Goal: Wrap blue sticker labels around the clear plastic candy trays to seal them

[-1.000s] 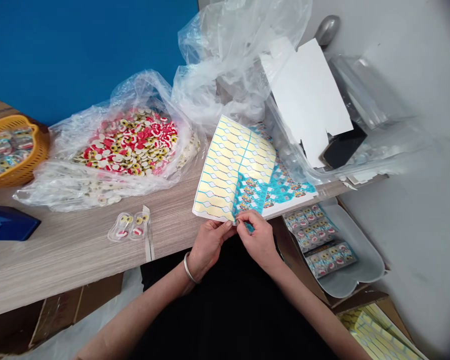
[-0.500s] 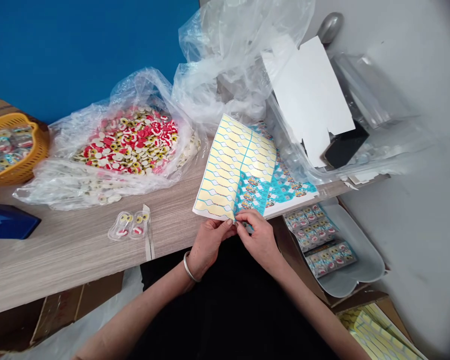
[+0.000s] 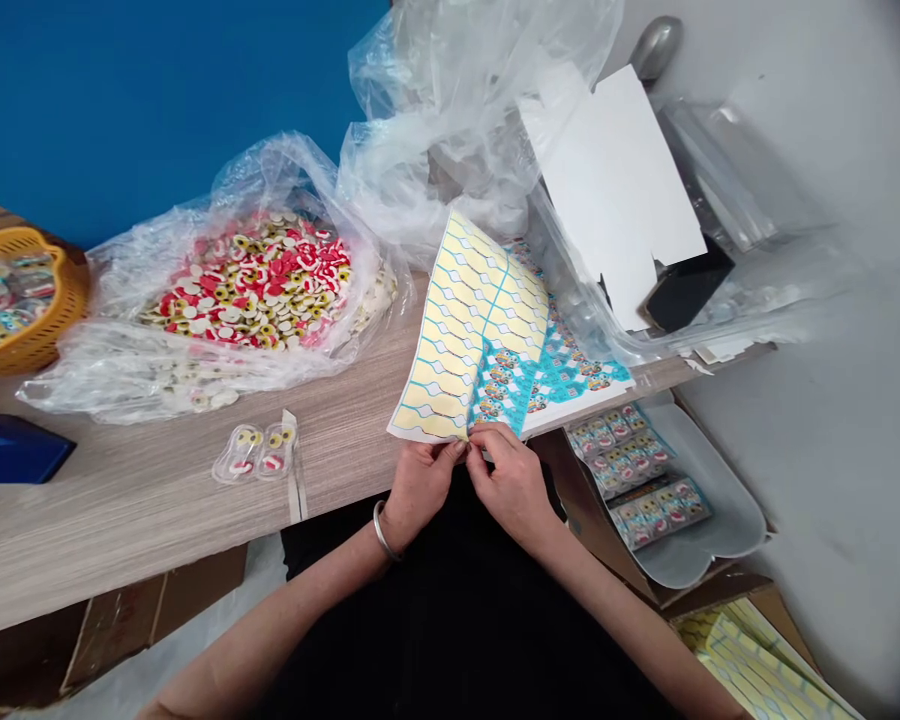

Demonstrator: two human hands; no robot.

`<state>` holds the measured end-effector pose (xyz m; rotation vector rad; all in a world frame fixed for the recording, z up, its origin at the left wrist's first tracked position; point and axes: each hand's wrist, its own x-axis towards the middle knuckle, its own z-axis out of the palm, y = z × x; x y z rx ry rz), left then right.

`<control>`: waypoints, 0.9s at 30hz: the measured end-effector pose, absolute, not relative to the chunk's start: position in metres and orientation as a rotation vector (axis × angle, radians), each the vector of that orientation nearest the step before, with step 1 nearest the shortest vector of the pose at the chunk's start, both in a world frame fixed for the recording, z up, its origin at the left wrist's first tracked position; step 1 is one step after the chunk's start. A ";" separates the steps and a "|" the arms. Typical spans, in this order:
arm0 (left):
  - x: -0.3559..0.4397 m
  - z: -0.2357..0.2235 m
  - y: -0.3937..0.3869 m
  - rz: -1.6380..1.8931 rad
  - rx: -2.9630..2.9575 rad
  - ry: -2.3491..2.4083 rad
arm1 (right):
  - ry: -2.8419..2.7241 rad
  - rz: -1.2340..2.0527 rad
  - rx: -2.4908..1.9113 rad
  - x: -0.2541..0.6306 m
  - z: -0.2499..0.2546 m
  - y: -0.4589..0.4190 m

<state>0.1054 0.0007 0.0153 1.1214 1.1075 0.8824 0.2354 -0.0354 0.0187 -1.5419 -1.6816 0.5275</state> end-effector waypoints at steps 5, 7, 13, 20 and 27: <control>0.110 0.013 0.000 0.915 0.934 0.975 | -1.393 0.679 -1.537 0.237 0.021 -0.030; 0.111 0.009 -0.001 0.896 0.782 0.937 | -1.301 0.769 -1.494 0.239 0.019 -0.028; 0.108 0.009 -0.003 0.825 0.524 0.897 | -1.086 1.093 -1.429 0.247 0.010 -0.025; 0.105 0.012 -0.003 0.800 0.536 0.947 | -1.294 0.918 -1.482 0.249 0.017 -0.029; 0.107 0.009 -0.005 0.850 0.685 0.929 | -1.532 0.646 -1.522 0.237 0.016 -0.034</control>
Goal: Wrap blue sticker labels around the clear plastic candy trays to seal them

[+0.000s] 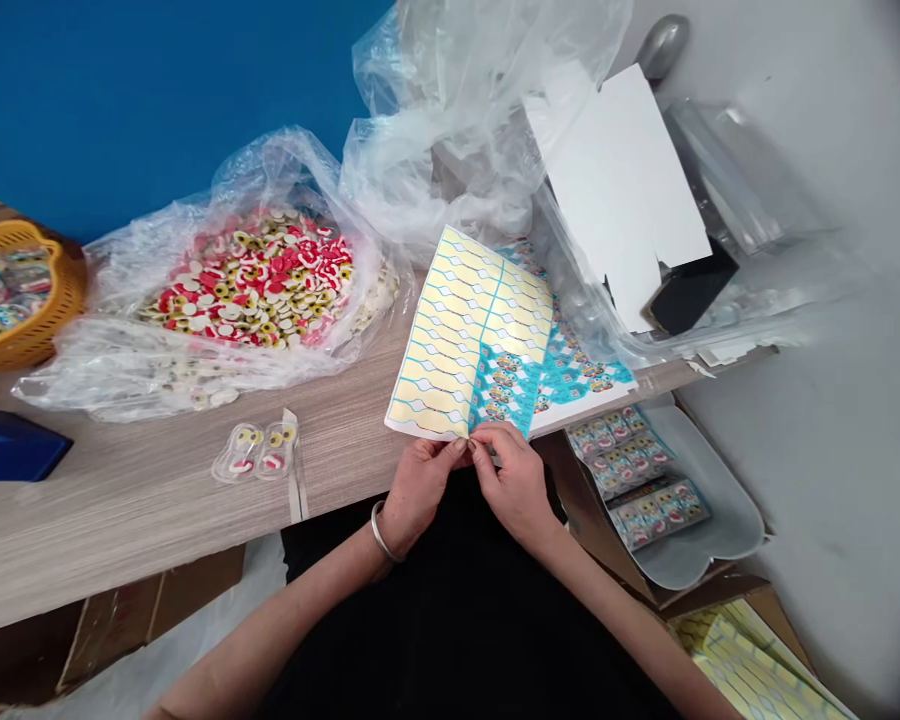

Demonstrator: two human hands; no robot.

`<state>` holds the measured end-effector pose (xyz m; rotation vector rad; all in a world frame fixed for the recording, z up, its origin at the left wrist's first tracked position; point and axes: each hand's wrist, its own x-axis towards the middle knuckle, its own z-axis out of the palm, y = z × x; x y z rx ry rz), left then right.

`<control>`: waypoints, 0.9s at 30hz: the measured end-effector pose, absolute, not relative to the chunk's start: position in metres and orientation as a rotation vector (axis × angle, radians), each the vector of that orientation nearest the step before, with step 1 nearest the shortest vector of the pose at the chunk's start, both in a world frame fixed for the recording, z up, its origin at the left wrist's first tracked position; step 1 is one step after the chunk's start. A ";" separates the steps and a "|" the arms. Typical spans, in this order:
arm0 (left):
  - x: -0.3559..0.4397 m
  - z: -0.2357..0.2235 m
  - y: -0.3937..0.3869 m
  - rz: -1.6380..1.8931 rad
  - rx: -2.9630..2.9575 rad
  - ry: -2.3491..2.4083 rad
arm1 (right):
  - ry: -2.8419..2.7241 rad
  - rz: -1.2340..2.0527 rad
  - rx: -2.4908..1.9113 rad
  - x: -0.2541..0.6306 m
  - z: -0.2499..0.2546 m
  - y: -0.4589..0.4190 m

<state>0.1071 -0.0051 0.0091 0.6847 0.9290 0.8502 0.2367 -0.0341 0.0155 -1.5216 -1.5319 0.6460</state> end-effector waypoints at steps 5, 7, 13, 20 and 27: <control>0.113 0.014 -0.006 0.918 0.597 0.849 | -1.419 0.655 -1.582 0.228 0.009 -0.031; 0.113 0.016 -0.006 0.921 0.525 0.840 | -1.312 0.773 -1.559 0.229 0.008 -0.029; 0.104 0.019 -0.006 0.836 0.390 0.908 | -1.236 0.945 -1.477 0.237 0.013 -0.030; 0.102 0.022 -0.006 0.831 0.453 0.955 | -1.432 0.807 -1.487 0.240 0.018 -0.033; 0.102 0.016 -0.006 0.847 0.657 1.000 | -1.543 0.728 -1.547 0.242 0.020 -0.033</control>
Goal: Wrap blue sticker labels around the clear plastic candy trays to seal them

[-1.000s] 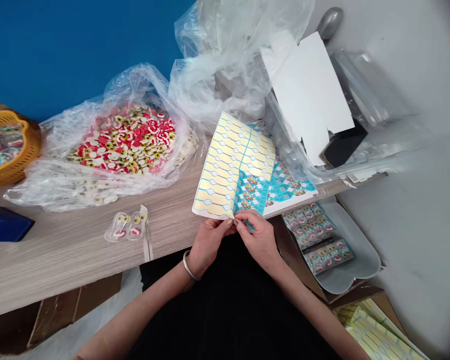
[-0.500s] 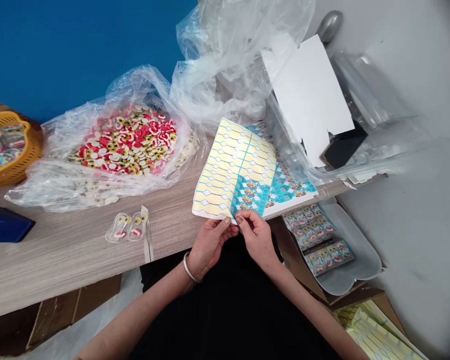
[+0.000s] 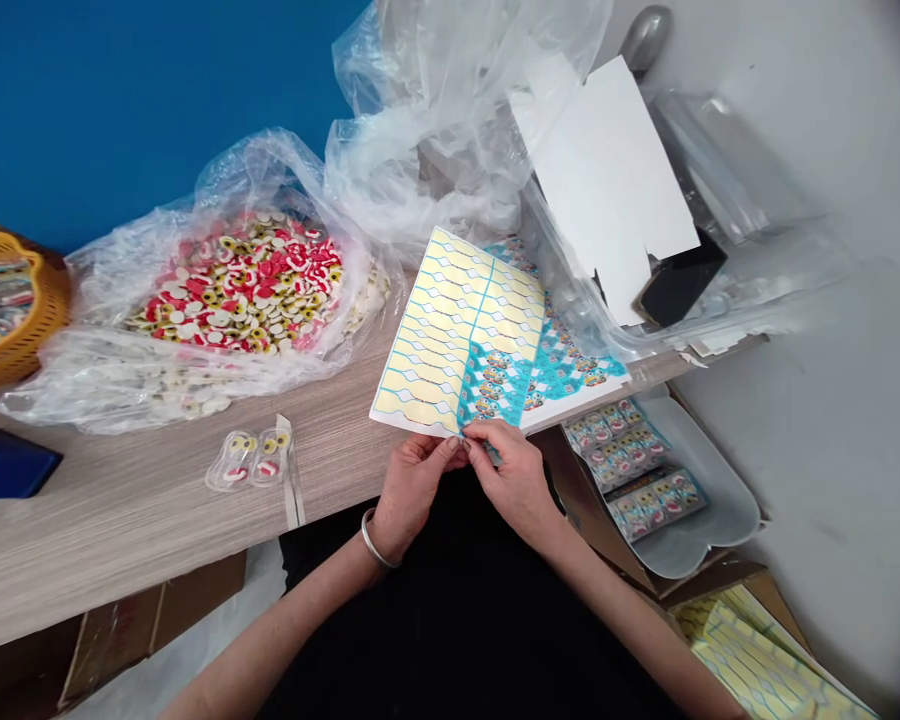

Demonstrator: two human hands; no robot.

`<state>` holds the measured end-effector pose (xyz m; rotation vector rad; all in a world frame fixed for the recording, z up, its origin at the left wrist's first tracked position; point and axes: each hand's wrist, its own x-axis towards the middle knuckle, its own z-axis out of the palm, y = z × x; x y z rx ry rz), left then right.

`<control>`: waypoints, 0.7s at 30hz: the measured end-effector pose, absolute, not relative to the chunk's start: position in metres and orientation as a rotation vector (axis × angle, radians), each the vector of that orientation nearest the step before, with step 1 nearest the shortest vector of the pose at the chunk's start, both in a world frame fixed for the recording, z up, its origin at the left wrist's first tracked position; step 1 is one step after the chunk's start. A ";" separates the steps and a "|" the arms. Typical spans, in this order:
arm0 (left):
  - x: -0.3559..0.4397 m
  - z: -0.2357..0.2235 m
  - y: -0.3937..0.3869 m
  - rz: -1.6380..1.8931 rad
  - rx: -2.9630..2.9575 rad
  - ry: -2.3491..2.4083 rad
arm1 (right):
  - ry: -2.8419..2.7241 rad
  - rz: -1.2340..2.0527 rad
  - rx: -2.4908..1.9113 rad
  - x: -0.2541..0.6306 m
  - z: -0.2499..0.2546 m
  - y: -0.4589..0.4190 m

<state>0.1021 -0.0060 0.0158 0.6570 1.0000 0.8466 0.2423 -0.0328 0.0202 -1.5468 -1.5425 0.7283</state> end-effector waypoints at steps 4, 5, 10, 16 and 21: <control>0.102 0.013 -0.005 0.869 0.802 0.994 | -1.522 0.756 -1.543 0.241 0.024 -0.032; 0.102 0.014 -0.004 0.870 0.830 0.996 | -1.514 0.766 -1.537 0.241 0.025 -0.032; 0.103 0.020 -0.002 0.894 1.033 1.089 | -1.497 0.807 -1.571 0.240 0.031 -0.032; 0.101 0.024 -0.005 0.956 1.279 1.231 | -1.598 0.689 -1.672 0.238 0.035 -0.031; 0.104 0.025 -0.004 0.942 1.117 1.173 | -1.476 0.697 -1.675 0.236 0.033 -0.027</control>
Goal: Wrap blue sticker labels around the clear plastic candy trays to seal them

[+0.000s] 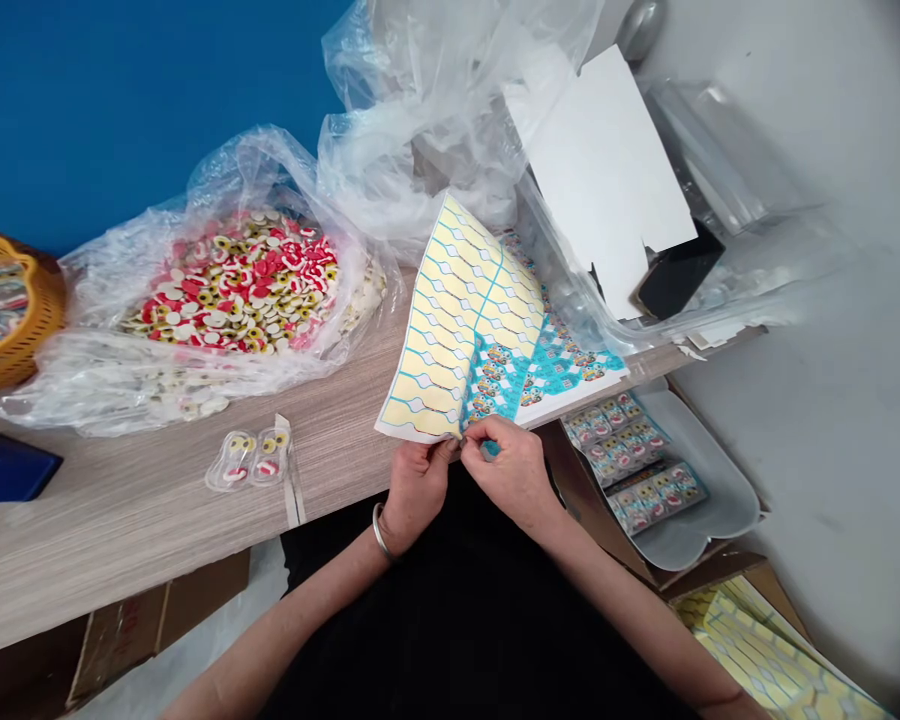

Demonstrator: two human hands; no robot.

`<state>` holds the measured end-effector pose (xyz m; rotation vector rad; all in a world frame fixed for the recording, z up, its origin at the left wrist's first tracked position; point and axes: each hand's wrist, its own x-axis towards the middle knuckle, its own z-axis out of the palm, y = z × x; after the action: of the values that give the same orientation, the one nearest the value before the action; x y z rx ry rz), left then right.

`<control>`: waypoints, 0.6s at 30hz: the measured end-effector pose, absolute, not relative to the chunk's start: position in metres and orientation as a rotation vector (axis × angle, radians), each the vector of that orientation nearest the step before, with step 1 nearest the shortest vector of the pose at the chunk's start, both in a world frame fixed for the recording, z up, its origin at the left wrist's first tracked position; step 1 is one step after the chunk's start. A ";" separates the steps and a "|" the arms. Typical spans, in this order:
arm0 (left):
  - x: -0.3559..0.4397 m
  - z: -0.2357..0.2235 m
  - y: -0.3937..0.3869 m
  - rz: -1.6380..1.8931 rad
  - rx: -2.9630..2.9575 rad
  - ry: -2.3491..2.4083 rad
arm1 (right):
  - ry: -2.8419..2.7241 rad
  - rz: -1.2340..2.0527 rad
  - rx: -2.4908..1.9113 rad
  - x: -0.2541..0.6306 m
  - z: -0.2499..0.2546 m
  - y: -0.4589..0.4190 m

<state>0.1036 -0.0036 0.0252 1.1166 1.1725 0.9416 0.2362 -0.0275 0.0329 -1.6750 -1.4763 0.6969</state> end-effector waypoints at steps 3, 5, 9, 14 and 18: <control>0.106 0.021 -0.001 0.909 1.027 1.083 | -1.366 0.777 -1.649 0.238 0.030 -0.025; 0.106 0.017 0.000 0.900 0.909 1.014 | -1.275 0.861 -1.638 0.241 0.028 -0.023; 0.092 0.021 -0.006 0.726 0.679 1.069 | -1.164 1.005 -1.629 0.247 0.018 -0.019; 0.071 0.062 -0.010 0.383 1.317 1.103 | -1.360 0.958 -1.619 0.243 0.008 -0.018; 0.073 0.057 0.017 0.701 1.870 1.026 | -1.338 1.029 -1.566 0.241 0.002 -0.020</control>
<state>0.0735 0.0172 0.0574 1.8702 1.0263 0.7014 0.2412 -0.0199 0.0017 -1.5662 -1.3375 1.0290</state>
